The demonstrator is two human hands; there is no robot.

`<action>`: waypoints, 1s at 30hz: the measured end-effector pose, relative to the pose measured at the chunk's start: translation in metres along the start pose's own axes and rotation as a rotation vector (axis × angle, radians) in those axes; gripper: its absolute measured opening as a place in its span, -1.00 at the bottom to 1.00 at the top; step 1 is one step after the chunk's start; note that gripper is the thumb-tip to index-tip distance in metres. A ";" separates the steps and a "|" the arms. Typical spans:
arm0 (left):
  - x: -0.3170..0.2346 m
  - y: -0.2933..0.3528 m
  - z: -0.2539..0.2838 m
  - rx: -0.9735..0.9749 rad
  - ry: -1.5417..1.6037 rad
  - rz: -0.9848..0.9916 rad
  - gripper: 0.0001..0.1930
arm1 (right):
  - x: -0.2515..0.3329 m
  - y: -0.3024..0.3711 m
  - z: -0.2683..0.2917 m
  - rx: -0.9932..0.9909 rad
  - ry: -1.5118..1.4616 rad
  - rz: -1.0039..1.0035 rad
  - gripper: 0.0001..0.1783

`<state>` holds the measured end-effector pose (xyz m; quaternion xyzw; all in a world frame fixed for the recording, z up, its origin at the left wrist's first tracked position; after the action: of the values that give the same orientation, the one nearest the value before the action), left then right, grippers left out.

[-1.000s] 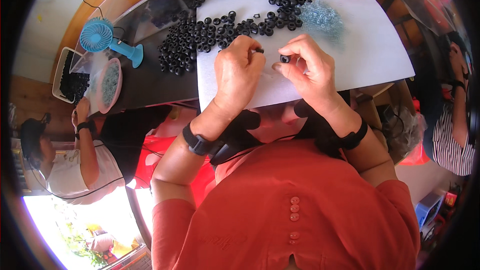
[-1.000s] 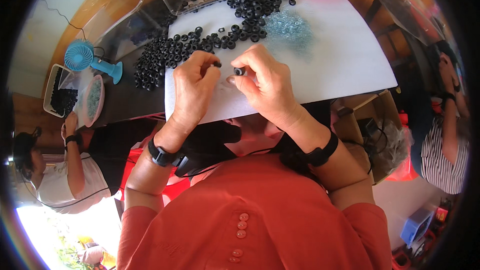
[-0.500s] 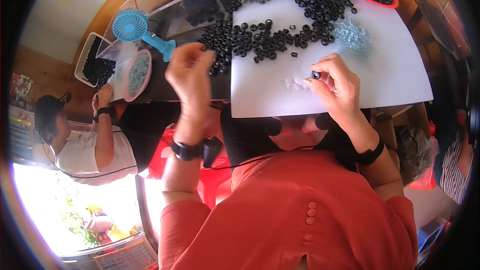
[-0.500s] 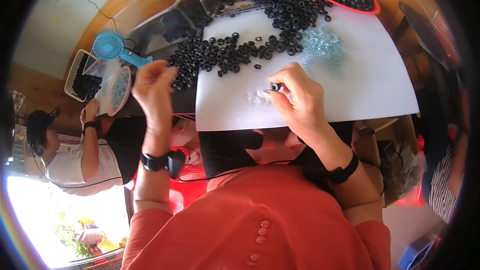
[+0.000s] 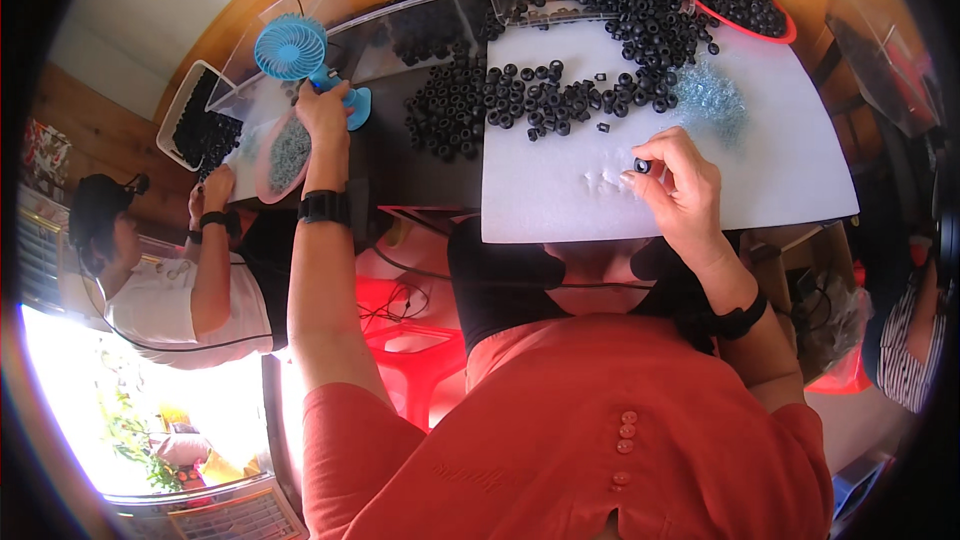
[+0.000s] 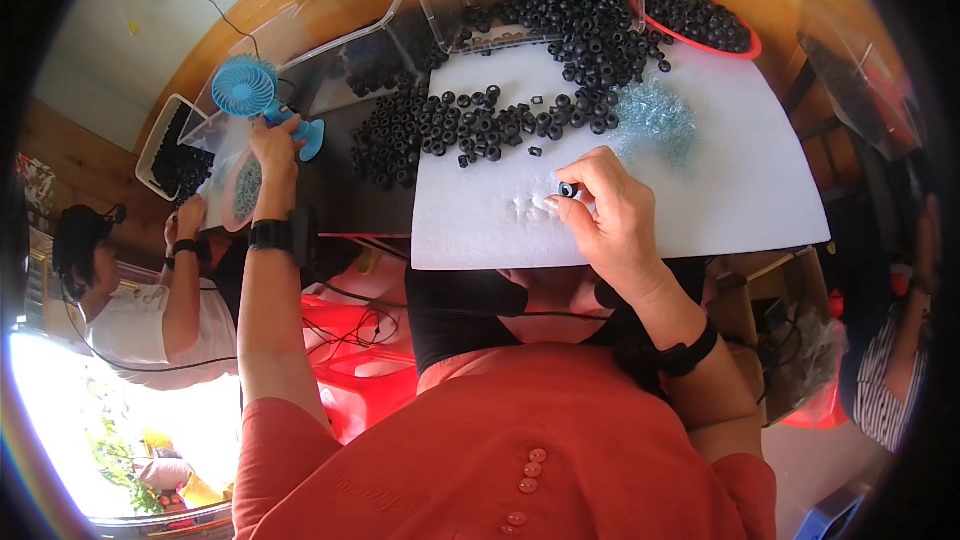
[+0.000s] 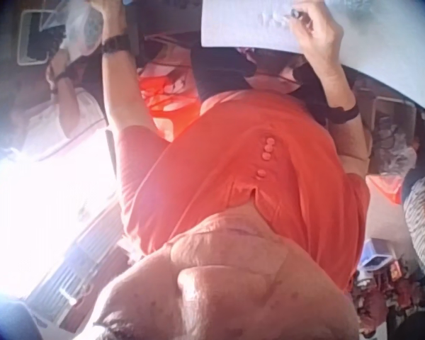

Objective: Assembling small black plastic circular rings with light blue plastic pins at a workshop table.

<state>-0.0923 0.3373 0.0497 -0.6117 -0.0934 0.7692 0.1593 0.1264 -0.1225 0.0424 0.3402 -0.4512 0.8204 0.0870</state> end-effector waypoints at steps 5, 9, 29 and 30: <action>-0.005 0.013 -0.003 -0.058 -0.011 -0.031 -0.58 | -0.001 0.001 0.000 0.002 0.001 -0.006 -0.71; -0.007 0.026 -0.008 -0.057 0.098 -0.033 -0.61 | -0.001 0.000 0.001 0.006 0.013 -0.003 -0.71; 0.006 0.019 -0.012 0.066 0.178 -0.144 -0.63 | -0.004 0.001 0.004 -0.042 -0.007 0.032 -0.72; 0.009 0.018 -0.009 0.064 0.143 -0.116 -0.59 | -0.002 0.001 0.004 -0.044 -0.005 0.043 -0.72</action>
<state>-0.0881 0.3230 0.0334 -0.6534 -0.0923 0.7156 0.2291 0.1292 -0.1256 0.0421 0.3306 -0.4765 0.8111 0.0755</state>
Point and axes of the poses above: each hand's wrist, its own y-axis away from the middle knuckle, its own z-axis out of the back of the hand, x = y × z, the point moved 6 cm from there along -y, towards the middle knuckle
